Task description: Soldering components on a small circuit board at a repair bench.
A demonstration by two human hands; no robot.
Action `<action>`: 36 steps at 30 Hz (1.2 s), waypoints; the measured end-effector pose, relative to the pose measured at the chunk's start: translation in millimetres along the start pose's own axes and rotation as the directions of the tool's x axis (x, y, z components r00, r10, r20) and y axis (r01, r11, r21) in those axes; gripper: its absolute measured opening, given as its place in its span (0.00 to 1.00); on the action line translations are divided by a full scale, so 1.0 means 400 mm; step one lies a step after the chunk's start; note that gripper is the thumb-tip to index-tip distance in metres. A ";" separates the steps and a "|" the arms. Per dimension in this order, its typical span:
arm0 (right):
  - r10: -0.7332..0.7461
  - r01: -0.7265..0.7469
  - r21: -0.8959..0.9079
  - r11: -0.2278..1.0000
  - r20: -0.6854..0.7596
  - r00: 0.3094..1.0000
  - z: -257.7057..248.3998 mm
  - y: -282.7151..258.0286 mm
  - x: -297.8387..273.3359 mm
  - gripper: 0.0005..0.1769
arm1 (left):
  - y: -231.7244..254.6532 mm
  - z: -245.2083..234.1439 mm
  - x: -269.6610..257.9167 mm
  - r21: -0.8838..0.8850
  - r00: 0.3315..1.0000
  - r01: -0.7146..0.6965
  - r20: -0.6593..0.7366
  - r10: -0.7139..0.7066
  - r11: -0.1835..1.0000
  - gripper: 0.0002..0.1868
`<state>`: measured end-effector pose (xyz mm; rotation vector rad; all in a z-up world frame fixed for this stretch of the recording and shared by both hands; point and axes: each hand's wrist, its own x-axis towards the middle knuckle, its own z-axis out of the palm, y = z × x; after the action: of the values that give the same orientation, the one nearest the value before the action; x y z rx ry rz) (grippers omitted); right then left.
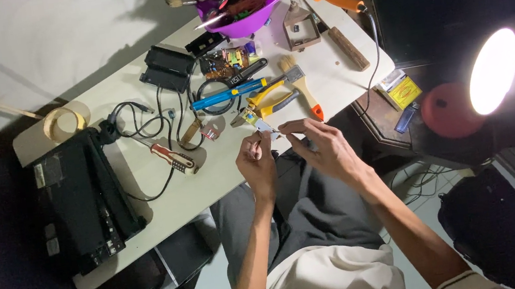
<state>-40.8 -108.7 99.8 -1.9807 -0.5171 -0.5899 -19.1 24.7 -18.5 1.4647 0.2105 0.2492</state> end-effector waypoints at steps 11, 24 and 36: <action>-0.105 0.106 -0.071 0.992 0.029 0.994 0.009 -0.037 0.027 0.02 | 0.036 -0.003 -0.009 0.064 0.999 -0.028 -0.023 0.029 0.998 0.06; -0.089 0.088 -0.080 0.993 -0.013 0.996 0.031 -0.051 0.014 0.01 | 0.103 -0.019 -0.007 0.149 0.993 -0.117 0.009 0.117 0.982 0.14; -0.190 0.203 -0.091 0.975 0.138 0.972 0.015 -0.022 0.048 0.07 | 0.170 -0.047 -0.018 0.323 0.855 -0.519 0.199 0.479 0.792 0.14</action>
<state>-29.5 -97.3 115.0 -2.0908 -0.7831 -0.6247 -34.0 46.3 47.3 1.8901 -0.2450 0.5862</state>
